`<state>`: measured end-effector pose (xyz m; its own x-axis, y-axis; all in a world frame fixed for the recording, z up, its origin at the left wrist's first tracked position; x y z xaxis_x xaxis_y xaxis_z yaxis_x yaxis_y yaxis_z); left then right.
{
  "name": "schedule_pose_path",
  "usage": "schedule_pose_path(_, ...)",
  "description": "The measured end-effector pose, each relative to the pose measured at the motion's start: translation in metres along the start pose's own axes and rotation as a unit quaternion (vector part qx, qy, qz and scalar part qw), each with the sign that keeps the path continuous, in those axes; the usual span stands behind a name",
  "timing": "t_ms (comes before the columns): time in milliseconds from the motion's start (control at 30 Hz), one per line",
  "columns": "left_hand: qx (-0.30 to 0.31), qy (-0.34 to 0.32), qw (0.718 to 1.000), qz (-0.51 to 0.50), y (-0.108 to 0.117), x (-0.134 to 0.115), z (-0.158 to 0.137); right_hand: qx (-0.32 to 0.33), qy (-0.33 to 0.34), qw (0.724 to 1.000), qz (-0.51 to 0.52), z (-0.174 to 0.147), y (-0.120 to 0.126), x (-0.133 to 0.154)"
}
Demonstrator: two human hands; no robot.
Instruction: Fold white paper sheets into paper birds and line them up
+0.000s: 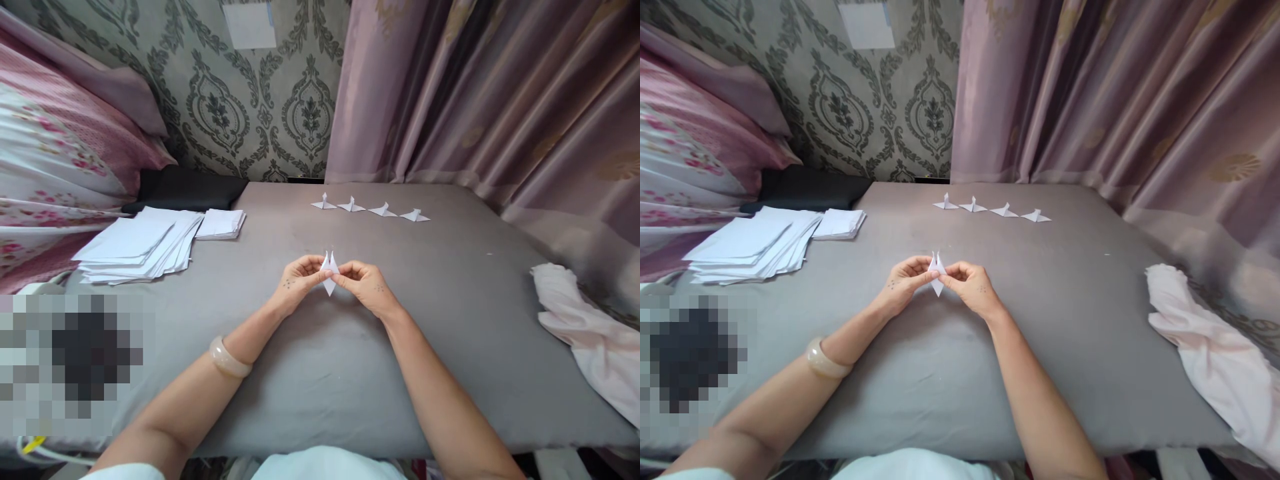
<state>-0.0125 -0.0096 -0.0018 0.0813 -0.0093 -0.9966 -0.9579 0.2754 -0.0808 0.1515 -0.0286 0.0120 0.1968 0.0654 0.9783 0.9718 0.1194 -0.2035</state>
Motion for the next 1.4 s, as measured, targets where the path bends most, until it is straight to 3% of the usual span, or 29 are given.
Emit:
schedule_pose_path(133, 0.002, 0.053, 0.997, 0.048, 0.001, 0.002, -0.001, -0.036, 0.019, 0.999, -0.035, 0.002, 0.001, -0.003)
schedule_pose_path(333, 0.020, 0.086, 0.995, -0.041, -0.002, 0.005, -0.002, -0.058, 0.046, 0.993, -0.090, 0.004, 0.000, -0.008)
schedule_pose_path(567, 0.015, 0.058, 0.998, -0.022, -0.007, 0.003, -0.005, -0.026, 0.028, 0.998, -0.049, 0.001, -0.001, -0.002)
schedule_pose_path(733, 0.046, 0.040, 0.998, 0.012, -0.008, 0.003, -0.006, -0.018, 0.017, 1.000, -0.007, 0.000, -0.003, 0.005)
schedule_pose_path(1233, 0.065, 0.054, 0.996, 0.018, -0.010, -0.002, -0.006, -0.054, 0.026, 0.998, -0.024, -0.002, -0.003, 0.010)
schedule_pose_path(1400, 0.065, 0.036, 0.997, -0.007, -0.008, -0.001, -0.006, -0.099, 0.057, 0.993, -0.010, 0.000, -0.005, 0.006)
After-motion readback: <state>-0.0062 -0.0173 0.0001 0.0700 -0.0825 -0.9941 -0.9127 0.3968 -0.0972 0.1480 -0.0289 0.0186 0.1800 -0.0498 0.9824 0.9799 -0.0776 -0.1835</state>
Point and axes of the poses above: each hand's wrist, its own z-axis towards the middle knuckle, its own y-axis out of the back of the hand, x = y × z, the point moved 1 cm from there along z, towards the middle knuckle, and after that the axes turned 13 degrees about z, right-handed, at the moved point
